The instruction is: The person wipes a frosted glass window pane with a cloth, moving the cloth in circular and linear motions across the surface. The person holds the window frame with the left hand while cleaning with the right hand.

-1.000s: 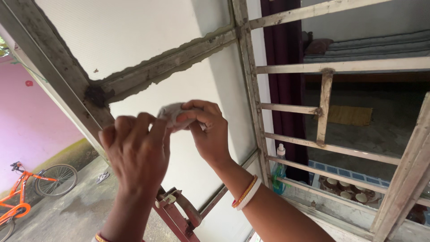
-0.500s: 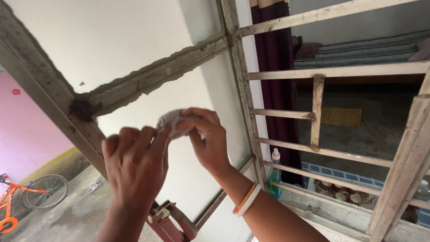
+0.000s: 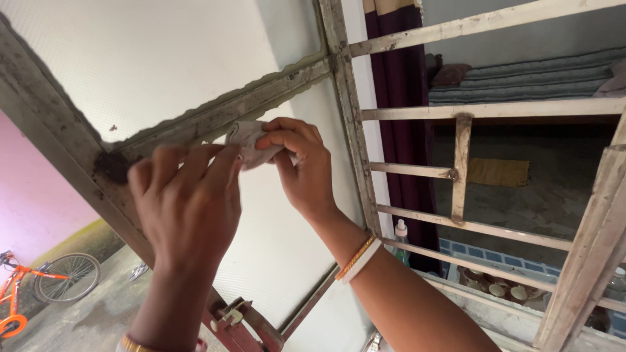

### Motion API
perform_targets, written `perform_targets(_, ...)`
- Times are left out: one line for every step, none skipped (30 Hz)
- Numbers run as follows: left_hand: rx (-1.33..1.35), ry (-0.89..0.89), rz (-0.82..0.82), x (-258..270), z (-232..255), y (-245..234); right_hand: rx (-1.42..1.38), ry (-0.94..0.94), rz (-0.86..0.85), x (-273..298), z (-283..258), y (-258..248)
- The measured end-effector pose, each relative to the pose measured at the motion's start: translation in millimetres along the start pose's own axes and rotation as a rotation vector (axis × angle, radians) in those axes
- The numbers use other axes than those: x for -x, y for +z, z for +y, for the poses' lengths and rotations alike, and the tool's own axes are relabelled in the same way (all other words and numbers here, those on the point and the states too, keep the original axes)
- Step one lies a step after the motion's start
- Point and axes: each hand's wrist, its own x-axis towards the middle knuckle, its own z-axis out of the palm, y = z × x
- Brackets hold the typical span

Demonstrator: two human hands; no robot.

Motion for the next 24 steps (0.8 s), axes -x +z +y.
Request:
perform_targets(-0.022,0.003,0.037,4,-2,-3,0.029,-0.006,0.003,3,0,-1)
perform_targets(-0.030,-0.026,0.059,11,-4,-7,0.058,-0.012,0.007,6,2,-3)
perform_targets(-0.038,-0.054,0.082,20,-6,-10,0.057,-0.030,0.027,11,4,-4)
perform_targets(-0.046,-0.084,0.102,28,-9,-9,0.055,-0.045,0.046,17,6,-5)
perform_targets(-0.042,-0.089,0.108,32,-11,-3,0.054,-0.061,0.064,21,9,-6)
perform_targets(-0.040,-0.098,0.109,36,-12,3,0.046,-0.052,0.078,22,14,-6)
perform_targets(-0.038,-0.107,0.111,41,-13,7,0.038,-0.043,0.092,22,18,-6)
perform_targets(-0.041,-0.127,0.097,47,-12,7,0.030,-0.035,0.105,22,22,-6)
perform_targets(-0.044,-0.147,0.082,54,-9,7,0.054,-0.046,0.122,21,25,-6)
perform_targets(-0.045,-0.165,0.066,58,-7,6,0.079,-0.055,0.141,20,26,-6)
perform_targets(-0.047,-0.162,0.056,60,-8,6,0.104,-0.064,0.160,19,27,-5)
perform_targets(-0.048,-0.160,0.046,62,-8,7,0.124,-0.062,0.181,18,26,-5)
perform_targets(-0.048,-0.158,0.036,64,-9,9,0.143,-0.060,0.203,17,25,-5)
perform_targets(-0.014,-0.168,0.034,65,-9,11,0.164,-0.061,0.227,16,22,-5)
perform_targets(0.019,-0.177,0.032,65,-9,12,0.223,-0.109,0.234,17,18,-3)
perform_targets(0.055,-0.188,0.033,65,-9,14,0.285,-0.160,0.242,19,13,1)
perform_targets(0.024,-0.180,0.037,64,-8,14,0.347,-0.211,0.248,22,7,5)
perform_targets(-0.005,-0.173,0.042,64,-8,12,0.401,-0.211,0.178,25,2,11)
perform_targets(-0.034,-0.167,0.046,63,-7,10,0.455,-0.210,0.106,30,-3,15)
perform_targets(-0.023,-0.176,0.035,62,-6,7,0.496,-0.266,0.074,37,-9,19)
perform_targets(-0.013,-0.185,0.025,60,-4,4,0.537,-0.322,0.040,46,-14,22)
perform_targets(-0.003,-0.195,0.011,58,-3,2,0.577,-0.376,0.004,50,-14,23)
perform_targets(0.123,-0.259,0.011,55,-2,1,0.585,-0.378,-0.007,47,-7,22)
perform_targets(0.251,-0.322,0.008,54,-1,-1,0.593,-0.379,-0.017,41,2,19)
